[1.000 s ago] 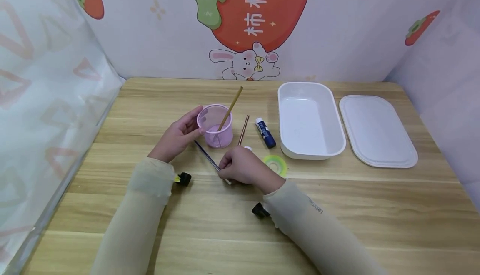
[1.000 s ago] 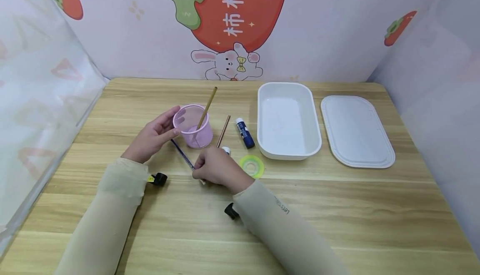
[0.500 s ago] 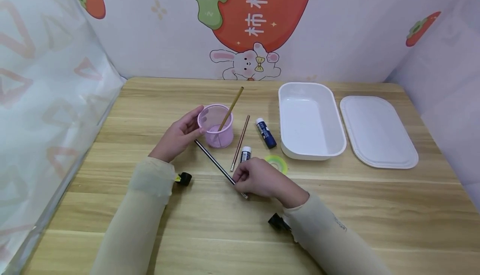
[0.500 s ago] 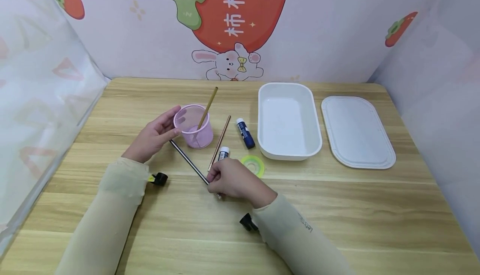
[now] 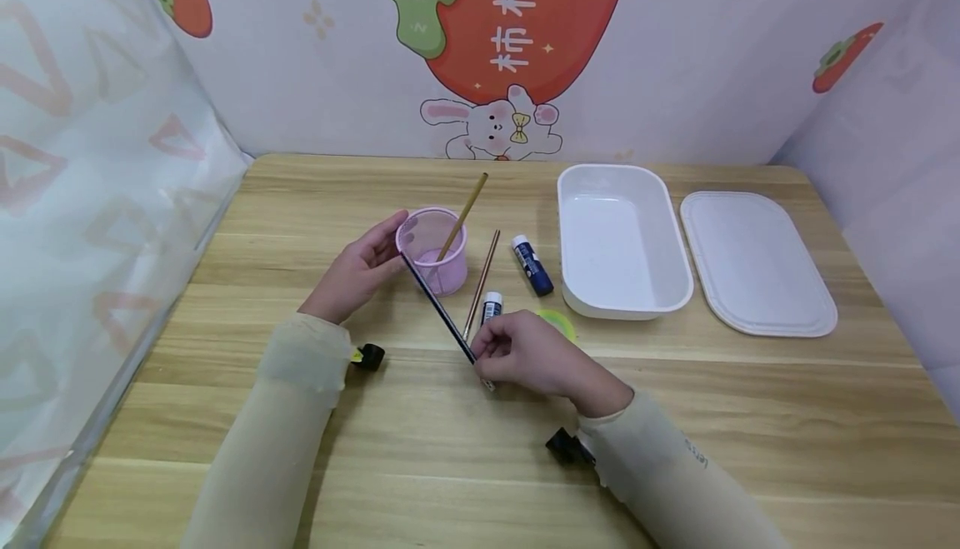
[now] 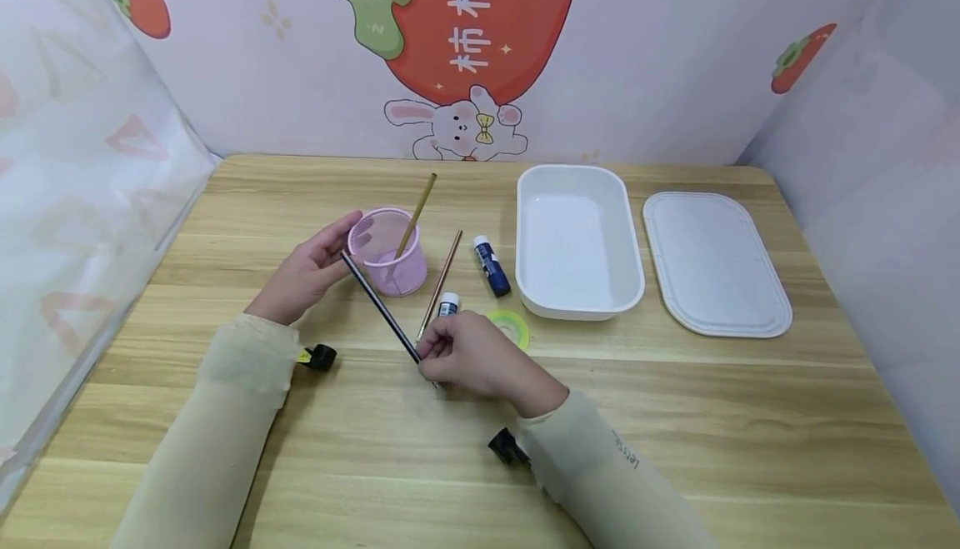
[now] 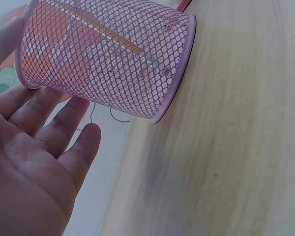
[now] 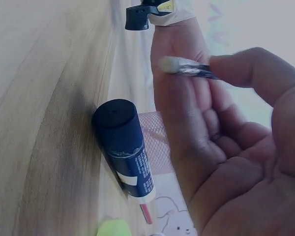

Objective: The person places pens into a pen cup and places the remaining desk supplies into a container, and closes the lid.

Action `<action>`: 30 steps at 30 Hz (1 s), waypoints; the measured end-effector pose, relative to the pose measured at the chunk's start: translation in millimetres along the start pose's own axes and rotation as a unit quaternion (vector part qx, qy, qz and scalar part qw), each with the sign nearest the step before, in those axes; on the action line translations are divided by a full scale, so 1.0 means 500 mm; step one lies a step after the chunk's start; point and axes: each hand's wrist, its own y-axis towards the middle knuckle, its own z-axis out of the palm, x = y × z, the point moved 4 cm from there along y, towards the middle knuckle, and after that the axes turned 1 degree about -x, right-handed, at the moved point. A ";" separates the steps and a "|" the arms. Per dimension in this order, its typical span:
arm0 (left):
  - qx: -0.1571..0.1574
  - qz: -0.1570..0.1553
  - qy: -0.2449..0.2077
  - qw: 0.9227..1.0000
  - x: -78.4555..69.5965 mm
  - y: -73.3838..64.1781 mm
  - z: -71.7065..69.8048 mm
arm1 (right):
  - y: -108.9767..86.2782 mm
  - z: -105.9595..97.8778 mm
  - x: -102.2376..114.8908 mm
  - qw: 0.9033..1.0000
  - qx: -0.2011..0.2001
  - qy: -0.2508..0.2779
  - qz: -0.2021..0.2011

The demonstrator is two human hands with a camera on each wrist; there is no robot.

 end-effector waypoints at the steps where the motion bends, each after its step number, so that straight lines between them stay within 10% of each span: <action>1: 0.000 -0.001 0.000 1.000 0.001 0.000 0.000 | 0.001 -0.002 0.000 1.000 -0.007 0.015 -0.008; 12: -0.002 0.002 0.004 1.000 -0.002 0.001 0.002 | 0.023 -0.018 0.008 0.985 -0.080 0.149 -0.037; 30: -0.007 0.002 -0.007 1.000 0.004 0.004 0.002 | 0.096 -0.066 0.058 0.976 -0.173 0.111 -0.066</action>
